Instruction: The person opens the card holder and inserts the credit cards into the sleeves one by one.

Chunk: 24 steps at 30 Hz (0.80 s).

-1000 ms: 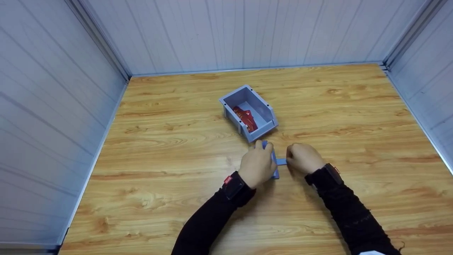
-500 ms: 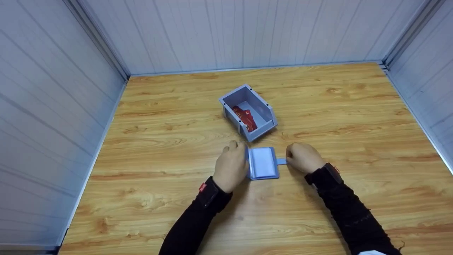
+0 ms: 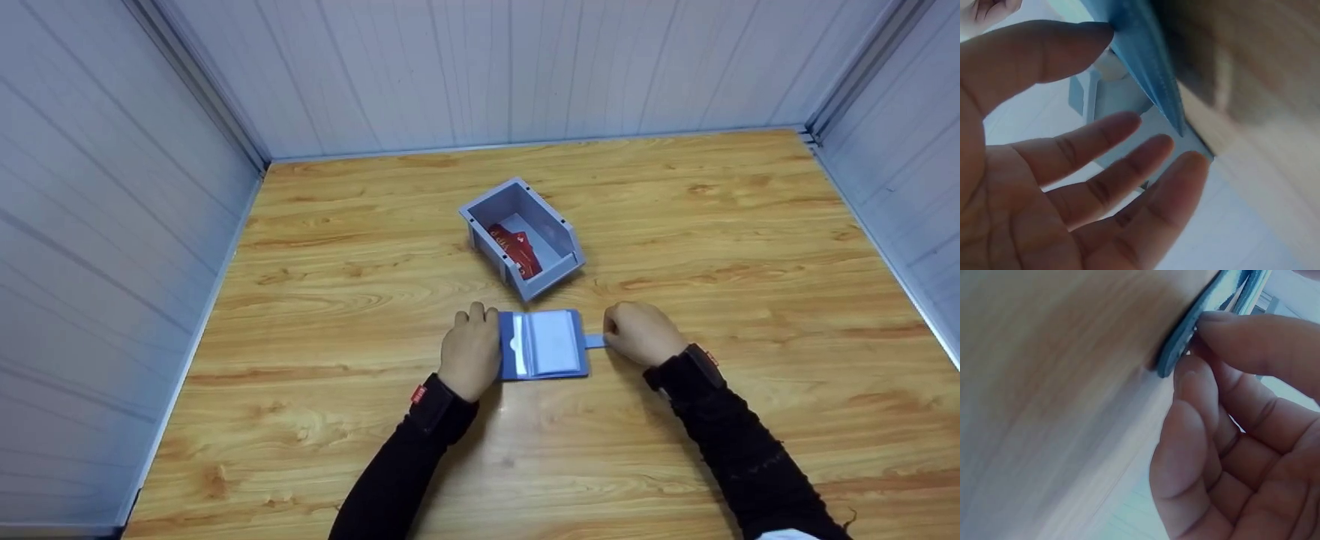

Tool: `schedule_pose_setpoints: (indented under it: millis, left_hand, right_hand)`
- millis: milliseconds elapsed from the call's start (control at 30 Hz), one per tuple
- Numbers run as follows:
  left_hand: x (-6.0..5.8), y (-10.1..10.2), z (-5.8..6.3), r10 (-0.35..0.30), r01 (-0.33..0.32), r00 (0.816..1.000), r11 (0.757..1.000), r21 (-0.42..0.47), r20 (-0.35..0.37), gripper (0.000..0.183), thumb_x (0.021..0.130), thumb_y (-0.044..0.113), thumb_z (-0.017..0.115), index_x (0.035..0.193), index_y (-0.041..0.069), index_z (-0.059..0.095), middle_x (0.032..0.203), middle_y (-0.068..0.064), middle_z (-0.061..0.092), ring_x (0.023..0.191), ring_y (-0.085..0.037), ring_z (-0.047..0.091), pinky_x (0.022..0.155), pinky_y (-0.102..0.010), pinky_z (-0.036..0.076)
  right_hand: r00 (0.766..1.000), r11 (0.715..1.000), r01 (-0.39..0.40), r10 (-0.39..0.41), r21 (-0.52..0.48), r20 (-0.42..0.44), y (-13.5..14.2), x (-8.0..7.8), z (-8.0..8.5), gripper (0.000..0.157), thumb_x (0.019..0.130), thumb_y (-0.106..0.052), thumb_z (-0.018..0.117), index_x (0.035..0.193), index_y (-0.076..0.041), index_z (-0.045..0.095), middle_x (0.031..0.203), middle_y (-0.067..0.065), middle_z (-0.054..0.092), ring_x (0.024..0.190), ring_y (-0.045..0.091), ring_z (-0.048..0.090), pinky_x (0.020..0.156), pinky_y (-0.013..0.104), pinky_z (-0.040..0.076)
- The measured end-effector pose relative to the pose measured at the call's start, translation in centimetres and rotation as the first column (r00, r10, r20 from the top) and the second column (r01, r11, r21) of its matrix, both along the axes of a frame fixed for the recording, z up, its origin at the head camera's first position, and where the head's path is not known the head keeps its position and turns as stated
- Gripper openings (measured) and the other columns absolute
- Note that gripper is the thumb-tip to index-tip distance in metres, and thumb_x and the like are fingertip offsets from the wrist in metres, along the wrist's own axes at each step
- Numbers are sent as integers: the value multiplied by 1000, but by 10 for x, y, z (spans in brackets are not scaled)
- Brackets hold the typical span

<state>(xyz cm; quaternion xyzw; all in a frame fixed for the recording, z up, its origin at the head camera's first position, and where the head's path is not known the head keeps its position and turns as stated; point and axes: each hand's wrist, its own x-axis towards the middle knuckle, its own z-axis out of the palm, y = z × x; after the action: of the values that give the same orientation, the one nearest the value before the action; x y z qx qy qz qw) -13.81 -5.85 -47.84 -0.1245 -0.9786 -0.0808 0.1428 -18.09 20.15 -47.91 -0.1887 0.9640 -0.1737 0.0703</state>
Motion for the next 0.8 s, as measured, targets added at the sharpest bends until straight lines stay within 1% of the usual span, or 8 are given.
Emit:
schedule_pose_setpoints:
  millis: [67,167,233,300,400,600,700,800]
  left_hand:
    - [0,1,-1,-16,16,999,1000,-8,32,15,83,2,64,97,-1,65,96,-15,61,80,-30,60,56,-38,55]
    - [-1,1,-1,-44,45,994,999,-8,102,12,86,0,61,97,-1,66,99,-15,62,84,-30,60,59,-38,57]
    - [-2,1,-2,-68,70,990,997,-12,120,11,87,-1,59,96,-1,66,100,-15,62,85,-30,60,61,-38,58]
    - [-2,-1,-3,-94,97,988,995,-20,120,11,87,-1,59,94,-1,67,100,-16,62,86,-31,60,63,-38,58]
    - [-2,-4,-5,-134,138,986,990,-36,96,12,87,-1,58,92,-1,68,99,-17,63,84,-32,60,64,-39,58]
    - [-2,-9,-9,-183,185,981,982,-34,68,14,87,8,62,93,-1,70,99,-17,63,84,-32,60,64,-38,58]
    - [-2,-10,-10,-191,194,978,981,-27,84,16,87,12,64,96,-1,69,100,-17,62,86,-33,59,65,-38,58]
    - [-2,-11,-11,-188,192,976,981,-25,109,17,88,13,64,97,-1,69,102,-17,62,88,-33,58,65,-39,58]
  right_hand:
    - [1000,1000,2,-2,3,3,0,0,1,10,80,-6,61,72,-7,67,71,5,65,64,20,57,64,40,50]
    - [1000,1000,6,-6,3,10,0,0,1,10,81,-7,62,72,-7,67,71,5,65,63,20,57,63,39,49]
    - [1000,1000,-1,1,0,-1,0,0,2,10,80,-6,61,71,-7,66,70,4,64,63,20,56,63,39,49]
    - [1000,1000,-6,6,0,-12,0,0,2,11,80,-6,61,70,-8,65,69,4,63,62,20,56,62,39,48]
    - [1000,1000,-17,17,0,-24,1,-1,1,11,79,-6,61,69,-8,64,69,3,62,62,20,55,62,39,47]
    - [1000,1000,-26,26,9,14,2,-2,3,8,79,-9,63,73,-8,66,70,4,65,63,20,56,62,39,48]
    - [999,1000,-26,25,15,40,3,-3,5,8,81,-14,66,75,-9,67,71,2,64,63,18,55,62,37,46]
    - [999,1000,-20,19,7,50,2,-5,9,13,84,-22,68,81,-9,68,72,1,64,64,17,55,62,36,46]
